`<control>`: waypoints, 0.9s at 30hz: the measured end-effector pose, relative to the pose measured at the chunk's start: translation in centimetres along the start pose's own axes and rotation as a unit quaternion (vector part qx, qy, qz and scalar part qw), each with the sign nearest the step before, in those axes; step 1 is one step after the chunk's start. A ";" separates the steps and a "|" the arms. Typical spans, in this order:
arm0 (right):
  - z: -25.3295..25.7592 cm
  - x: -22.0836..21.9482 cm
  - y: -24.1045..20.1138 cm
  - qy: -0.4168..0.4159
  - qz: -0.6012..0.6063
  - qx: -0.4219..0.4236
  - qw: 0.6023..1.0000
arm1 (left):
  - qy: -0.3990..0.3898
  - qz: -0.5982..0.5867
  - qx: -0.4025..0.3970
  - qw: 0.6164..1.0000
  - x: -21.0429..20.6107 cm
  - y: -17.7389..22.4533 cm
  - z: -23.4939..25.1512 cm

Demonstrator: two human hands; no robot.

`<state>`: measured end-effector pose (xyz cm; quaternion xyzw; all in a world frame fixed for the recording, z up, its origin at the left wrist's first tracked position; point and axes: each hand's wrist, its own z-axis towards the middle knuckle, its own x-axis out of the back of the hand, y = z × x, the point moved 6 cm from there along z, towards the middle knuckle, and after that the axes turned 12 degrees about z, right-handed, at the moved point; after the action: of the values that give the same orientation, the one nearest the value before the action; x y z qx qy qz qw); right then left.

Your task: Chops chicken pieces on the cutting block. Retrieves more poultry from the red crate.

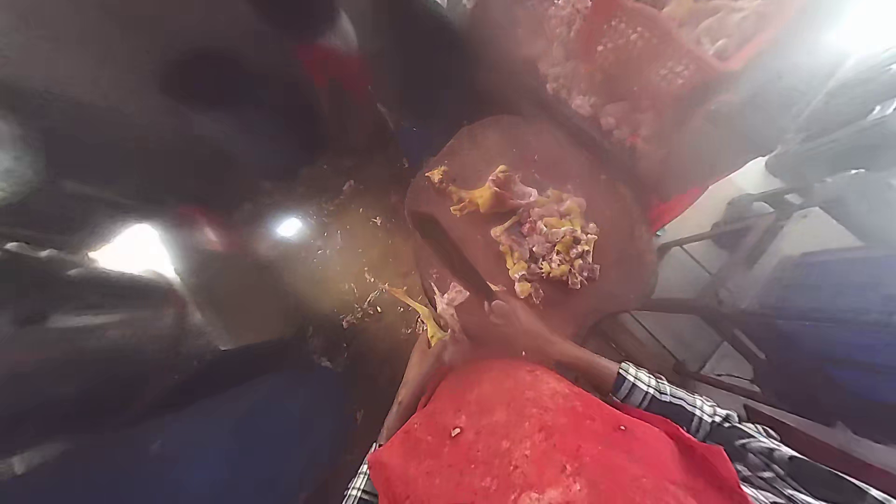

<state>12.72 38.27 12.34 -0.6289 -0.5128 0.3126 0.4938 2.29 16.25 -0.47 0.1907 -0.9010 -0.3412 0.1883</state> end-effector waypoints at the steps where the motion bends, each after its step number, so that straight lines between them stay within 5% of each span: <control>1: -0.2 -0.8 0.3 0.007 0.033 0.022 0.999 | -0.004 -0.003 0.004 1.000 -0.1 -0.2 0.0; 5: -1.6 -1.1 7.4 -0.045 0.005 -0.189 0.981 | -0.002 -0.007 -0.009 1.000 0.6 0.6 -0.1; 8: -2.9 1.7 10.2 0.004 0.060 -0.266 0.962 | 0.042 0.020 -0.042 0.998 3.2 4.6 -0.9; 13: -1.5 6.4 3.9 0.107 -0.011 -0.153 0.982 | 0.024 0.020 -0.115 0.993 3.3 11.4 -0.2; 17: -0.7 5.0 -3.1 0.086 0.061 -0.012 0.994 | 0.036 0.071 -0.060 0.995 1.8 7.3 1.9; 20: -1.1 2.2 -0.4 0.036 -0.001 0.030 0.999 | 0.063 0.066 -0.023 0.996 2.3 4.1 1.8; 23: -2.4 0.6 7.7 -0.066 -0.055 -0.162 0.983 | 0.084 0.037 -0.021 0.996 3.3 3.7 1.0; 27: -3.6 3.2 10.1 -0.029 -0.012 -0.273 0.961 | 0.119 -0.013 -0.034 0.992 5.8 5.5 -0.9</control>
<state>20.21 40.40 4.35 -0.7244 -0.6002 0.1724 0.2921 -3.48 16.81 5.11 0.2353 -0.8577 -0.3488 0.2956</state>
